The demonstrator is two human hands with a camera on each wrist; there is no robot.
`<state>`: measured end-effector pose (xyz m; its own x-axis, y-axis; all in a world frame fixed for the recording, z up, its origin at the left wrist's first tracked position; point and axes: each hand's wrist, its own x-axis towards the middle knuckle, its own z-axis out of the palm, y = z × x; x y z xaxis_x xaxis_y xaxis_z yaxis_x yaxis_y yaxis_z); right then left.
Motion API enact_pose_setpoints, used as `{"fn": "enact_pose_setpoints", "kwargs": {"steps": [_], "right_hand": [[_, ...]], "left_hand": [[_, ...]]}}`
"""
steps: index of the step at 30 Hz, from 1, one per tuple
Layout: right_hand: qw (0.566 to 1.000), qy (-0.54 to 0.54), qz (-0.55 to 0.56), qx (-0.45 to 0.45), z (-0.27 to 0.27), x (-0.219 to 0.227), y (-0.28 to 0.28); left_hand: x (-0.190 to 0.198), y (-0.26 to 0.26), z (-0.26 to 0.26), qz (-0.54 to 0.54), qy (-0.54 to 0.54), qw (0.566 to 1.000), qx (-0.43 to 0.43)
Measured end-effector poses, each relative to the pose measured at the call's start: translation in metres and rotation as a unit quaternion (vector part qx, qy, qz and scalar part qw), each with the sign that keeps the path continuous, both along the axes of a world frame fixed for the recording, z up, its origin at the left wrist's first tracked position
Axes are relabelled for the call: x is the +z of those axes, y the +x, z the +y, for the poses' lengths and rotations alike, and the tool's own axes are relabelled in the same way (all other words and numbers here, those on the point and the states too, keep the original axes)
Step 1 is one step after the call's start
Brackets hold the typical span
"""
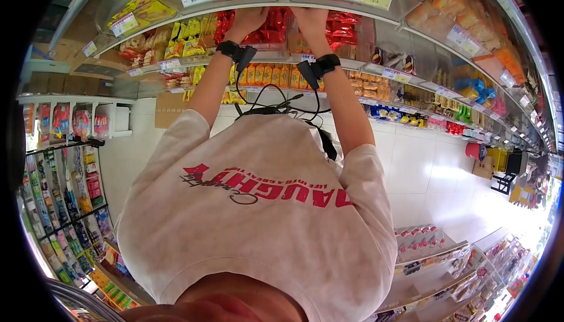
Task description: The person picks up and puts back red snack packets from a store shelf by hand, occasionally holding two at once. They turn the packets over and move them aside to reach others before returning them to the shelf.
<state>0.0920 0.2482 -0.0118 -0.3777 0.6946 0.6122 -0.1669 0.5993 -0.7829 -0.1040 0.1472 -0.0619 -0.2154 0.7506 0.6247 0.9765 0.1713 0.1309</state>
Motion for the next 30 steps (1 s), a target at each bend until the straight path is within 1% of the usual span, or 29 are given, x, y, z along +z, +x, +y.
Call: {"fn": "enact_pose_setpoints", "kwargs": {"steps": [1,4,6,7,8,10,11,12,13,15,16,18,20,21,22,23,25,26,27,28,29,30], "right_hand": [[1.000,-0.018,0.016,0.016,-0.006,0.008,-0.002],[0.997,-0.050,0.032,0.045,-0.011,0.008,-0.010],[0.997,-0.035,0.041,0.059,-0.012,0.003,-0.020],[0.996,-0.039,0.052,0.056,0.001,-0.022,-0.038],[0.996,-0.043,0.063,0.053,0.024,-0.062,-0.066],[0.997,0.066,-0.023,-0.016,0.024,-0.051,-0.071],[0.974,0.177,-0.120,-0.080,0.028,-0.044,-0.067],[0.924,0.283,-0.214,-0.143,0.026,-0.032,-0.063],[0.931,0.275,-0.208,-0.122,0.029,-0.037,-0.067],[0.942,0.258,-0.198,-0.080,0.032,-0.046,-0.076],[0.940,0.261,-0.195,-0.102,0.031,-0.051,-0.079],[0.928,0.279,-0.201,-0.140,0.029,-0.059,-0.085],[0.902,0.325,-0.226,-0.171,0.028,-0.065,-0.089],[0.895,0.339,-0.244,-0.157,0.027,-0.063,-0.086],[0.887,0.353,-0.262,-0.142,0.023,-0.055,-0.082],[0.888,0.353,-0.279,-0.100,0.021,-0.048,-0.072],[0.896,0.342,-0.275,-0.068,0.010,-0.022,-0.062],[0.905,0.330,-0.257,-0.080,0.004,-0.009,-0.058],[0.913,0.318,-0.240,-0.093,0.002,-0.006,-0.056],[0.894,0.359,-0.242,-0.118,0.006,-0.011,-0.054],[0.872,0.399,-0.243,-0.143,0.010,-0.016,-0.050],[0.869,0.389,-0.273,-0.140,0.008,-0.013,-0.047]], "left_hand": [[0.002,0.003,-0.002,-0.019,0.007,1.000,-0.002],[0.013,0.006,-0.008,0.036,-0.006,0.999,-0.006],[0.008,0.001,-0.005,0.043,-0.016,0.999,0.003],[0.007,0.001,-0.005,0.047,-0.021,0.999,0.007],[0.003,0.000,-0.004,0.001,-0.003,1.000,-0.021],[0.005,0.001,-0.003,-0.089,0.037,0.992,-0.079],[0.007,0.001,-0.002,-0.079,0.012,0.995,-0.060],[0.009,0.002,-0.003,-0.069,-0.014,0.997,-0.041],[0.011,0.004,-0.004,-0.060,-0.040,0.997,-0.022],[0.013,0.006,-0.007,-0.043,-0.028,0.998,-0.033],[0.015,0.006,-0.008,-0.035,-0.022,0.998,-0.037],[0.020,0.004,-0.011,-0.098,-0.009,0.991,-0.095],[0.026,0.002,-0.013,-0.151,-0.003,0.979,-0.135],[0.025,0.001,-0.012,-0.175,-0.002,0.973,-0.148],[0.024,0.000,-0.010,-0.175,0.004,0.973,-0.149],[0.023,-0.001,-0.007,-0.175,0.010,0.973,-0.150],[0.020,-0.004,-0.003,-0.127,0.034,0.983,-0.125],[0.020,-0.005,-0.002,-0.129,0.018,0.986,-0.107],[0.019,-0.005,0.000,-0.131,0.002,0.987,-0.089],[0.018,-0.004,0.003,-0.134,-0.013,0.988,-0.072],[0.015,-0.005,0.005,-0.100,-0.006,0.992,-0.075],[0.010,-0.009,0.007,-0.065,0.000,0.995,-0.077]]}}
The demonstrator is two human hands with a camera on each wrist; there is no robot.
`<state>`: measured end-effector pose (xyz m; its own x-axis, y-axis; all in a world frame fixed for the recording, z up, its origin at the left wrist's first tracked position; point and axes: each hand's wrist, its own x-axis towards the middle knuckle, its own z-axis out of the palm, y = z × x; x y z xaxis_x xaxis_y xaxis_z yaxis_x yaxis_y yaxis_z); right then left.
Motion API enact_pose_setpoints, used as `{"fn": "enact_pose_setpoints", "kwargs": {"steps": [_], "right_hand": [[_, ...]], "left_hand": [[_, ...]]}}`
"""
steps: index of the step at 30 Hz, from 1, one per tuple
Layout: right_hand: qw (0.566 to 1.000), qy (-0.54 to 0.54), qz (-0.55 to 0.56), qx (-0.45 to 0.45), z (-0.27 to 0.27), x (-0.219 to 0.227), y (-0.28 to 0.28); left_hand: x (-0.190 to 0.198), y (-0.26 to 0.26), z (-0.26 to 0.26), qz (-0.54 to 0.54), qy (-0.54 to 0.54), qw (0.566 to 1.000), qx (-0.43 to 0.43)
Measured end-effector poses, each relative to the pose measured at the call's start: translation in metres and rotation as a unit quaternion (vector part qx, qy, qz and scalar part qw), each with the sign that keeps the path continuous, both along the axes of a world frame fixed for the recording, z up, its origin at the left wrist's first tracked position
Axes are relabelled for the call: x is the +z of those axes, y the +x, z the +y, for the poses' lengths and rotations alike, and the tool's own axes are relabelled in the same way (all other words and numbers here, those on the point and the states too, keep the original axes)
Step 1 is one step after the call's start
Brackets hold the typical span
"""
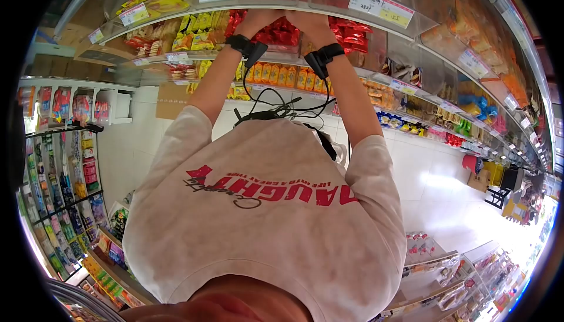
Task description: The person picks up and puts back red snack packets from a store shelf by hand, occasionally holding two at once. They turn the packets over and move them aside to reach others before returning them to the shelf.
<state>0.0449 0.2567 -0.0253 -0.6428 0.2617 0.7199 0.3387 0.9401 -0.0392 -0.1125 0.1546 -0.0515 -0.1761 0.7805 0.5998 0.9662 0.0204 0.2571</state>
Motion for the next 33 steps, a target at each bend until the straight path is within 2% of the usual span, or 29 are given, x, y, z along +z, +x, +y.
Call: {"fn": "enact_pose_setpoints", "kwargs": {"steps": [1,2,4,7,10,13,16,21,24,26,30,31,33], "right_hand": [[0.999,-0.012,-0.027,-0.012,-0.001,0.002,0.003],[0.993,-0.086,-0.079,-0.021,-0.002,0.005,0.008],[0.987,-0.129,-0.092,-0.025,-0.003,0.003,0.011],[0.996,-0.078,-0.030,-0.019,-0.002,0.000,0.012],[0.993,-0.097,-0.067,-0.031,-0.001,-0.002,0.011],[0.995,-0.067,-0.067,-0.042,0.009,-0.018,0.000],[0.998,-0.034,-0.035,-0.038,0.019,-0.029,-0.007],[0.993,-0.107,-0.042,-0.036,0.010,-0.009,-0.003],[0.998,-0.017,0.043,-0.036,0.016,-0.024,-0.008],[0.998,-0.054,0.040,-0.022,0.027,-0.038,-0.016],[0.994,-0.096,0.040,-0.020,0.020,-0.026,-0.012],[0.997,-0.071,0.029,-0.016,0.019,-0.023,-0.009],[1.000,-0.022,0.004,-0.005,0.020,-0.023,-0.004]], "left_hand": [[-0.004,-0.003,0.002,0.035,0.010,0.999,-0.001],[-0.010,-0.004,0.003,0.055,0.021,0.998,0.013],[-0.002,0.009,-0.004,0.096,0.040,0.994,0.041],[0.002,0.018,-0.005,0.130,0.003,0.987,0.097],[-0.006,0.013,0.000,0.034,0.019,0.997,0.069],[-0.012,0.007,0.001,0.026,0.043,0.997,0.051],[-0.011,0.006,0.002,0.038,0.019,0.998,0.047],[-0.004,0.010,-0.004,0.059,0.023,0.997,0.050],[0.002,0.013,-0.010,0.060,0.030,0.997,0.040],[0.004,0.012,-0.008,0.063,0.029,0.996,0.048],[0.013,0.017,-0.012,0.093,0.005,0.993,0.066],[0.016,0.017,-0.015,0.102,-0.001,0.993,0.063],[0.009,0.005,-0.011,0.047,0.012,0.999,0.009]]}}
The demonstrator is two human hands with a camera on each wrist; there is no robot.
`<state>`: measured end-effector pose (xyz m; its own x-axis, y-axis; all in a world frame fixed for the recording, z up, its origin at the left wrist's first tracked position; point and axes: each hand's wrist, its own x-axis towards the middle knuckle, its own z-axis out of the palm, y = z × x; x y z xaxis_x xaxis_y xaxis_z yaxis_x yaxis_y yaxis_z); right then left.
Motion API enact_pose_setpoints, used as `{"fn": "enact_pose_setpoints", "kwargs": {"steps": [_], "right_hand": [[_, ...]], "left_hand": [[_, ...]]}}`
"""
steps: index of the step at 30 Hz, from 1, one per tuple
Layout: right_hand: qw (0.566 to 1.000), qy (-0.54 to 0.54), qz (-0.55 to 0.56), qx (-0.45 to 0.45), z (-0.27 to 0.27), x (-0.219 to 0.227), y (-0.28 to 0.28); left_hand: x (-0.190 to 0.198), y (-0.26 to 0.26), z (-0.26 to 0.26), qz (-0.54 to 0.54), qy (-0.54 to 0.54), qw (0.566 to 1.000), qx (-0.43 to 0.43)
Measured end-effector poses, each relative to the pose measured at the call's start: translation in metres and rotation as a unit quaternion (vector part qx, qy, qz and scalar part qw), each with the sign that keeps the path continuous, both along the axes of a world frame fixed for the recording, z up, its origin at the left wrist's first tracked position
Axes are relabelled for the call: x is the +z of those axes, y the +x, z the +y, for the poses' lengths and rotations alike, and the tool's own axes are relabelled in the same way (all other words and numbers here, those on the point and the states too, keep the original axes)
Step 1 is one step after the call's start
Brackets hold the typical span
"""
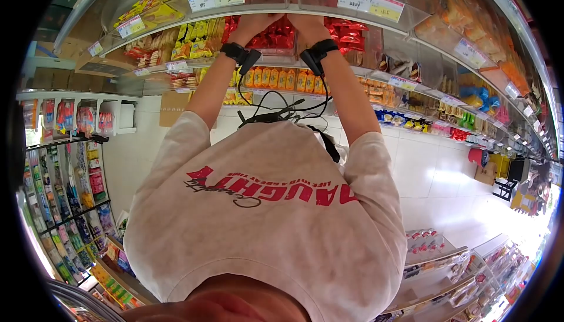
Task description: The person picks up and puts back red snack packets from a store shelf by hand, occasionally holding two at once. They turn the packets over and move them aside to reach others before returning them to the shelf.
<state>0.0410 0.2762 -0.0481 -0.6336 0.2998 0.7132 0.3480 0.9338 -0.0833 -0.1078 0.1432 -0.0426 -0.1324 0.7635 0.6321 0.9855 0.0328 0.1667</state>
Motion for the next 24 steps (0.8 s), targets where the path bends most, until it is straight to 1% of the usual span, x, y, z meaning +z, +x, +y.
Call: {"fn": "enact_pose_setpoints", "kwargs": {"steps": [1,2,4,5,7,8,9,10,12,13,14,15,16,18,19,20,22,23,24], "right_hand": [[0.998,-0.049,0.017,0.022,0.000,-0.003,0.001],[0.994,-0.098,0.034,0.045,0.000,-0.006,0.004],[0.977,-0.207,0.009,0.050,0.000,0.008,0.016],[0.963,-0.267,-0.031,0.031,0.000,0.017,0.033],[0.927,-0.372,0.011,0.041,-0.006,0.030,0.054],[0.901,-0.418,0.090,0.068,-0.010,0.030,0.064],[0.865,-0.463,0.169,0.089,-0.016,0.027,0.074],[0.873,-0.431,0.204,0.100,-0.026,0.032,0.080],[0.884,-0.361,0.272,0.117,-0.040,0.043,0.084],[0.927,-0.310,0.193,0.079,-0.040,0.041,0.088],[0.931,-0.303,0.184,0.089,-0.043,0.039,0.086],[0.934,-0.296,0.175,0.099,-0.049,0.039,0.081],[0.936,-0.291,0.165,0.109,-0.054,0.038,0.075],[0.967,-0.239,0.056,0.071,-0.054,0.038,0.062],[0.976,-0.212,0.000,0.053,-0.049,0.037,0.054],[0.987,-0.151,-0.021,0.040,-0.042,0.033,0.045],[0.997,-0.031,-0.068,0.015,-0.030,0.015,0.024],[0.993,-0.069,-0.096,-0.025,-0.028,0.009,0.010],[0.993,-0.085,-0.079,-0.016,-0.027,0.011,0.006]], "left_hand": [[-0.004,-0.006,0.002,-0.027,0.006,0.999,-0.028],[-0.009,-0.010,0.004,-0.030,-0.005,0.999,-0.036],[0.006,-0.006,0.001,-0.034,-0.024,0.998,-0.050],[0.013,-0.001,-0.004,-0.051,-0.022,0.997,-0.048],[0.036,0.015,-0.020,-0.078,-0.016,0.996,-0.047],[0.041,0.015,-0.028,-0.090,-0.037,0.995,-0.006],[0.042,0.013,-0.038,-0.102,-0.061,0.992,0.032],[0.046,0.014,-0.049,-0.114,-0.088,0.987,0.068],[0.056,0.015,-0.067,-0.164,-0.103,0.972,0.136],[0.053,0.007,-0.074,-0.134,-0.092,0.978,0.133],[0.046,-0.002,-0.079,-0.103,-0.080,0.983,0.128],[0.037,-0.011,-0.082,-0.130,-0.097,0.980,0.112],[0.028,-0.014,-0.084,-0.089,-0.103,0.985,0.108],[0.018,-0.019,-0.086,-0.004,-0.108,0.989,0.101],[0.021,-0.017,-0.086,-0.032,-0.138,0.985,0.094],[0.021,-0.019,-0.084,-0.029,-0.144,0.985,0.094],[0.016,-0.022,-0.085,-0.024,-0.158,0.983,0.095],[0.013,-0.021,-0.086,0.022,-0.106,0.990,0.094],[0.015,-0.020,-0.085,0.026,-0.099,0.991,0.090]]}}
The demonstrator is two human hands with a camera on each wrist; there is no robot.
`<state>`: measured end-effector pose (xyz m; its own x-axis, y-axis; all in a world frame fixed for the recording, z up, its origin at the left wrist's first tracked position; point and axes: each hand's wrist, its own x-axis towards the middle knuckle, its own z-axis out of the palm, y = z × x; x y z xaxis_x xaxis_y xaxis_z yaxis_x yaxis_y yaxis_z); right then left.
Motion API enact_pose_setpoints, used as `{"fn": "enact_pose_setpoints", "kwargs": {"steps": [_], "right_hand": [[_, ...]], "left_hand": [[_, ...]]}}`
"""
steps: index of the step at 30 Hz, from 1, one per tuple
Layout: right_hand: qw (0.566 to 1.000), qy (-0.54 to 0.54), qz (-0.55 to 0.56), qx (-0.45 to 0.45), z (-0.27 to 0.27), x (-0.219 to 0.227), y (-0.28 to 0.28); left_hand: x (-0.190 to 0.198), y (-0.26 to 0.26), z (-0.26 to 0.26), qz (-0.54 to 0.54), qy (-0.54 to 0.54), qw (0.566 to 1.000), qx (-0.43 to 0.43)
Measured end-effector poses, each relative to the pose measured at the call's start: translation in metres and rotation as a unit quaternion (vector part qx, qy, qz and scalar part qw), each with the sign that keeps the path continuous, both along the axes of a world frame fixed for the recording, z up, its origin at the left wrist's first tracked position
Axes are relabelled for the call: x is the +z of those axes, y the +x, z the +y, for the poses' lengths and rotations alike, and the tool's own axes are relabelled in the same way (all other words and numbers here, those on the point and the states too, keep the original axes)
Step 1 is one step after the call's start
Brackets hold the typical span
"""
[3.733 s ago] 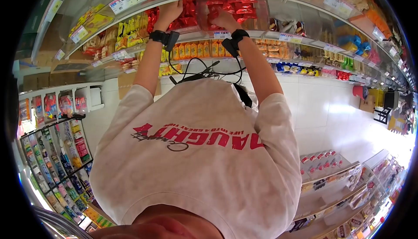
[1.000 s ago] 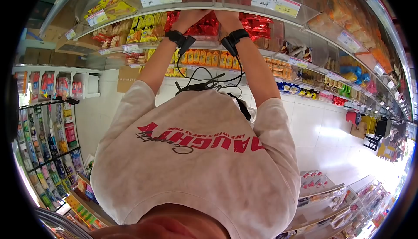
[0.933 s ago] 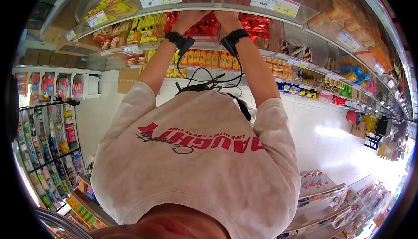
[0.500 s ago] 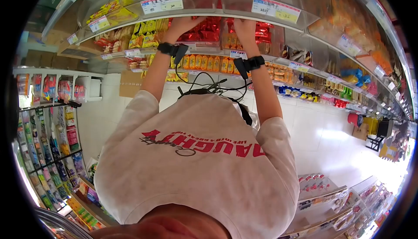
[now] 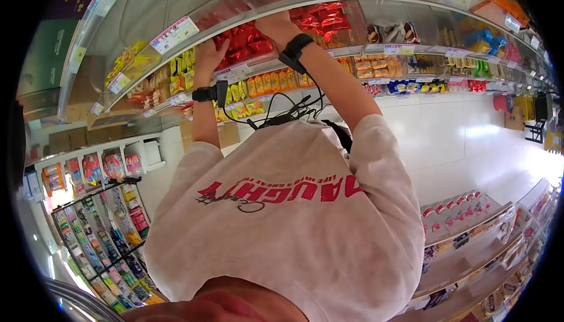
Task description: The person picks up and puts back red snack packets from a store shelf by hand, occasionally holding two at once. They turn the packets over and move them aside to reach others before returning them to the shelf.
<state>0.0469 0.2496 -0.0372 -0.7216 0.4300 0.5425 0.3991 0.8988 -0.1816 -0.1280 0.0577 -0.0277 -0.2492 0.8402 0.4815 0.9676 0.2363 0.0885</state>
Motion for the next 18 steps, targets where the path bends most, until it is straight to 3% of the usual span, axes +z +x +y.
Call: {"fn": "enact_pose_setpoints", "kwargs": {"steps": [2,5,8,10,12,14,15,18], "right_hand": [[0.999,-0.034,0.035,0.017,0.001,0.001,-0.005],[0.997,0.043,0.050,0.028,0.018,-0.041,-0.027],[0.968,0.031,0.241,0.059,0.004,-0.010,-0.020],[0.975,-0.077,0.184,0.100,0.003,0.008,-0.008],[0.960,-0.148,0.197,0.132,0.006,0.006,-0.009],[0.957,-0.227,0.153,0.102,-0.011,0.030,0.010],[0.948,-0.283,0.108,0.094,-0.011,0.044,0.014],[0.903,-0.393,0.115,0.126,-0.013,0.054,0.023]], "left_hand": [[0.002,0.001,-0.004,0.006,0.011,1.000,-0.003],[0.011,0.004,-0.008,-0.033,-0.008,0.999,0.001],[0.010,-0.001,-0.012,-0.100,-0.039,0.994,0.004],[0.010,-0.009,-0.008,-0.132,-0.052,0.990,-0.004],[0.017,-0.016,-0.001,-0.136,-0.052,0.989,-0.028],[0.020,-0.018,0.004,-0.077,-0.028,0.996,-0.019],[0.030,-0.014,0.009,-0.066,-0.037,0.997,-0.004],[0.027,-0.028,0.020,-0.031,-0.082,0.996,0.030]]}}
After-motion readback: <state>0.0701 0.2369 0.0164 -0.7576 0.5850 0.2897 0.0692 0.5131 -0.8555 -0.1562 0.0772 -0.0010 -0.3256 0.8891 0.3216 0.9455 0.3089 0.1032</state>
